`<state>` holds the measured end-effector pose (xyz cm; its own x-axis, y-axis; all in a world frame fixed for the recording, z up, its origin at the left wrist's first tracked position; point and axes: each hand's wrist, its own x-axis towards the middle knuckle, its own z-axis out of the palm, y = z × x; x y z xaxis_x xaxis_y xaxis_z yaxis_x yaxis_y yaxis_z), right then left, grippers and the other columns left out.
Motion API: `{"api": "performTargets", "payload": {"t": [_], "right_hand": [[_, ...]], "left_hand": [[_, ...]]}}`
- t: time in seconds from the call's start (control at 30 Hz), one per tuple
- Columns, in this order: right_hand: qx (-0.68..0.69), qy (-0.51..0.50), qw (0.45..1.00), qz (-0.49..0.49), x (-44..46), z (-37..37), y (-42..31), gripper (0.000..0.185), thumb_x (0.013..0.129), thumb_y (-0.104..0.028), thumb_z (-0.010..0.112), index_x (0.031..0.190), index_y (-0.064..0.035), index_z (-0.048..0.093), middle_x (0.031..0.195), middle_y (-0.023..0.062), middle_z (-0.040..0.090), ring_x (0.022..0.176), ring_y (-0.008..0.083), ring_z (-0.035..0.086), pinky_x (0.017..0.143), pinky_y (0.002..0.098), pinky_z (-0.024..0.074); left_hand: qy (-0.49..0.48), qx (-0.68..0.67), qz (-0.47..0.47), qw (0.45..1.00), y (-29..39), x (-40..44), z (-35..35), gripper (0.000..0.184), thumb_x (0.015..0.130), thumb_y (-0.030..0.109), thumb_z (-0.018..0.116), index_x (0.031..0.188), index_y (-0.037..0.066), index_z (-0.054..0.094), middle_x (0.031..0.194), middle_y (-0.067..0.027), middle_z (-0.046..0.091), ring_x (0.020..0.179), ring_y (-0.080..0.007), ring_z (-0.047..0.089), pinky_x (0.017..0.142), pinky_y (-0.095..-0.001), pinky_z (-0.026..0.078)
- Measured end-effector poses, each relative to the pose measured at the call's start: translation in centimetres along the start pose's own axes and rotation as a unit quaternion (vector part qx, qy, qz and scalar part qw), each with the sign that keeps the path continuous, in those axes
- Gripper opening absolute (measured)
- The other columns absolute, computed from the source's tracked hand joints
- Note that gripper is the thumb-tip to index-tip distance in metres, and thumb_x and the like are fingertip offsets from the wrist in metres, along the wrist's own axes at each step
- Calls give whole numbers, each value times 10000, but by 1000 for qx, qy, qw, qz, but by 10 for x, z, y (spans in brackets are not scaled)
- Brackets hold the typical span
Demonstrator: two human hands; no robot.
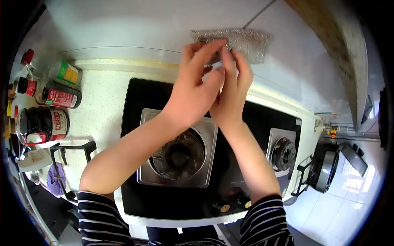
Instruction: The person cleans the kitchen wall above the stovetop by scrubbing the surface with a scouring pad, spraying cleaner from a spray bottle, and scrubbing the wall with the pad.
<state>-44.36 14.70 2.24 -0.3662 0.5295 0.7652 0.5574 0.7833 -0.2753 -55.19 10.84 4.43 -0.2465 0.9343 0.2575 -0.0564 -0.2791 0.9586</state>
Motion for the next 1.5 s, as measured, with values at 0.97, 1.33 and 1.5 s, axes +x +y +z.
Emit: {"api": "performTargets", "payload": {"t": [0.97,1.33,1.5], "right_hand": [[-64,248,965,62,44,-43,36,468,841,-188,522,1300,-99,507,1426,132,407,1276,330,428,1012,576,313],[-63,141,979,133,-23,-32,59,509,799,-123,551,1288,11,501,1416,190,403,1255,375,438,1019,460,400],[-8,207,978,-5,47,-50,44,466,803,-212,543,1245,-61,549,1386,120,446,1277,330,407,1038,479,363]], "left_hand": [[-3,588,520,620,27,70,55,555,807,101,554,1333,-38,448,1389,-213,427,1239,-425,435,1059,-464,383],[-93,641,451,614,-16,42,60,526,806,35,536,1331,44,496,1426,-77,435,1263,-264,454,1053,-371,410],[23,557,511,655,17,64,53,585,807,129,611,1343,-24,435,1410,-277,372,1282,-447,394,1053,-471,384]]}}
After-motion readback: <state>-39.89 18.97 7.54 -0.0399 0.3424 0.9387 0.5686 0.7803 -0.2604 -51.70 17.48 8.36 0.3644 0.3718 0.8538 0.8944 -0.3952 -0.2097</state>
